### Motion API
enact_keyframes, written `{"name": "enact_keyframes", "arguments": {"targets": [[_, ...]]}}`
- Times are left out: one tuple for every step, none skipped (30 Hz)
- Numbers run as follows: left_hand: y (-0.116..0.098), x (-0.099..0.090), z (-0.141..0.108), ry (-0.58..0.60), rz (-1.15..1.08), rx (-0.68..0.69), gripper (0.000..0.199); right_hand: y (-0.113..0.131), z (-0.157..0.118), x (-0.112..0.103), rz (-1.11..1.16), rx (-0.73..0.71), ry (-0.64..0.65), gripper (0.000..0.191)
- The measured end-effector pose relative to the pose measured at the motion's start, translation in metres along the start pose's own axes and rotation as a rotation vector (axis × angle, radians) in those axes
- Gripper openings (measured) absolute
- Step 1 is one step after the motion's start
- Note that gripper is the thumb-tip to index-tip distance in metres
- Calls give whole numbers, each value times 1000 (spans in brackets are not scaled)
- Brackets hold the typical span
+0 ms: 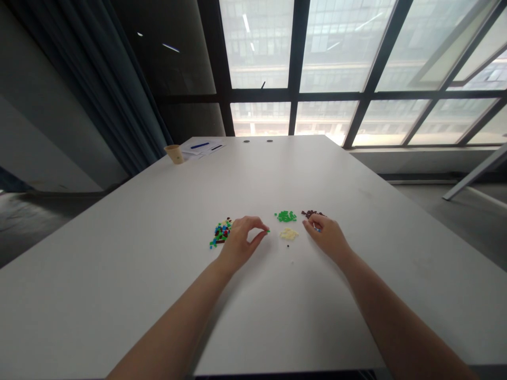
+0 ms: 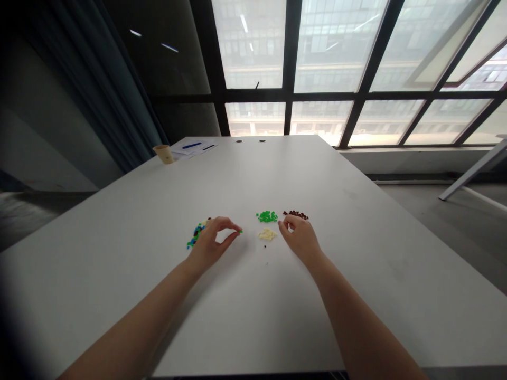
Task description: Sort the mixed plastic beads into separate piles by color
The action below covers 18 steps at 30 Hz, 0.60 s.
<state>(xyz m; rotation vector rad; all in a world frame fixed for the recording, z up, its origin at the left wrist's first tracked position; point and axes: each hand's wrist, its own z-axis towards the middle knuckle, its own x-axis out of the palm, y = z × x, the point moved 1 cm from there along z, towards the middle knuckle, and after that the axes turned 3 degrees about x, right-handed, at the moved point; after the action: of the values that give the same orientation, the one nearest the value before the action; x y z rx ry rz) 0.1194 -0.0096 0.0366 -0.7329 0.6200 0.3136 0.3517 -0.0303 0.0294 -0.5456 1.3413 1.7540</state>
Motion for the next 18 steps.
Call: {"name": "enact_keyframes", "arguments": {"targets": [[-1, 1, 0, 10, -33, -30, 14, 1, 0, 1, 7, -7, 2, 27], [-2, 2, 0, 21, -69, -65, 15, 3, -1, 1, 18, -21, 3, 25], [-4, 3, 0, 32, -104, -100, 17, 5, -2, 2, 33, -45, 8, 24], [-6, 4, 0, 44, -138, -132, 18, 8, -3, 3, 52, -79, 18, 22], [-7, 5, 0, 60, -168, -159, 19, 12, -4, 3, 74, -121, 33, 20], [-9, 6, 0, 76, -196, -180, 20, 16, -7, 4, 98, -168, 53, 18], [-10, 6, 0, 92, -220, -198, 22, 21, -9, 5, 121, -217, 75, 17], [-12, 7, 0, 108, -240, -212, 23, 25, -11, 6, 143, -262, 96, 15], [-13, 8, 0, 123, -257, -223, 24, 29, -14, 7, 162, -304, 115, 15], [-14, 8, 0, 133, -271, -230, 24, 32, -16, 8, 176, -336, 126, 15], [-15, 9, 0, 141, -285, -233, 24, 35, -18, 9, 186, -364, 134, 16], [-16, 9, 0, 152, -298, -233, 23, 37, -20, 11, 193, -389, 144, 16], [-17, 10, 0, 163, -310, -231, 22, 38, -21, 12, 196, -413, 153, 16], [-17, 11, 0, 175, -321, -230, 20, 38, -22, 14, 196, -433, 165, 16], [-18, 12, 0, 186, -328, -233, 19, 38, -23, 15, 196, -449, 176, 15], [-18, 12, 0, 195, -334, -237, 18, 38, -23, 16, 195, -461, 185, 15], [-19, 13, -1, 200, -337, -244, 18, 37, -23, 17, 194, -468, 191, 14], [-19, 14, -1, 202, -340, -250, 19, 37, -23, 17, 194, -469, 192, 14]]}}
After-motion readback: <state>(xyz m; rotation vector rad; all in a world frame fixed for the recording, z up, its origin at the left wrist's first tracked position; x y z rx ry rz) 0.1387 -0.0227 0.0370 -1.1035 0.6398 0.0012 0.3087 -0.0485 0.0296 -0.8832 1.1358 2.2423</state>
